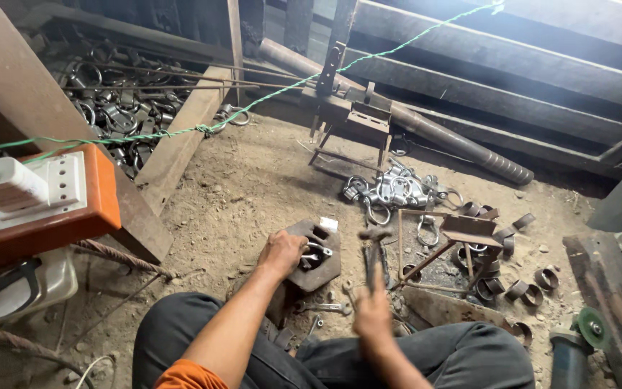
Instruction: The person sits on the floor and assembles metal shackle parts by hand. They insert a pin into a shackle body, then use a wrench to tighten the pin. The person repeats this process with multiple parts.
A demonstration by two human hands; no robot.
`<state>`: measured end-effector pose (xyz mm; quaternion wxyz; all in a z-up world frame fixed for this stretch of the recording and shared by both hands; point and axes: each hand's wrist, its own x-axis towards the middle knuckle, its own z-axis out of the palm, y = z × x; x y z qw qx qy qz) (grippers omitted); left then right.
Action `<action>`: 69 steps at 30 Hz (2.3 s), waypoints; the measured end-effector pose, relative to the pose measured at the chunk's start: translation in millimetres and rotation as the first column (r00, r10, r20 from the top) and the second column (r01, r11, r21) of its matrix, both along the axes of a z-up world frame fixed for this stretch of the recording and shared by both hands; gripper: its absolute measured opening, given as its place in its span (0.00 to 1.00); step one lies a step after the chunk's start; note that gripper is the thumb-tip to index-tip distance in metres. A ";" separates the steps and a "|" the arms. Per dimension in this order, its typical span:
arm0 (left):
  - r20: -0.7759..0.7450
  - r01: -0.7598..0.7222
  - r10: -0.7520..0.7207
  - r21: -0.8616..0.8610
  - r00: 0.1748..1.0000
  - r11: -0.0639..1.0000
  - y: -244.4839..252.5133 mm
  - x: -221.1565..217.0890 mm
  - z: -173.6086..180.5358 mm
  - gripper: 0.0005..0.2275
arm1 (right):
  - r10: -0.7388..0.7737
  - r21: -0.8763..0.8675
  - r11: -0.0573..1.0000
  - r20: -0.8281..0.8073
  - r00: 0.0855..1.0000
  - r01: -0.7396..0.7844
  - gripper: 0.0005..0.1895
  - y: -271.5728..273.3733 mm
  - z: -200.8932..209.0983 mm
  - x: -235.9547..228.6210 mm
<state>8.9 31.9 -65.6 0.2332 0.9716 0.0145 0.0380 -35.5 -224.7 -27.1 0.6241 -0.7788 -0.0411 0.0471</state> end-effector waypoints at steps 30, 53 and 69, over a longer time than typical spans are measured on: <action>-0.152 -0.206 0.186 -0.132 0.971 0.970 -36.3 -30.7 13.8 0.10 | 0.241 -0.714 0.672 -0.040 0.970 -0.196 0.26 -8.8 -17.0 -5.5; -0.099 -0.117 0.284 -0.992 0.954 0.048 -69.7 -90.1 85.6 0.05 | 0.268 0.781 0.621 -0.137 0.954 -0.062 0.15 -5.1 49.7 -8.6; -0.188 -0.171 -0.248 -0.981 0.950 0.088 -76.0 -123.8 127.7 0.08 | 0.661 0.103 0.750 -0.149 0.736 -0.653 0.21 -37.4 102.4 4.6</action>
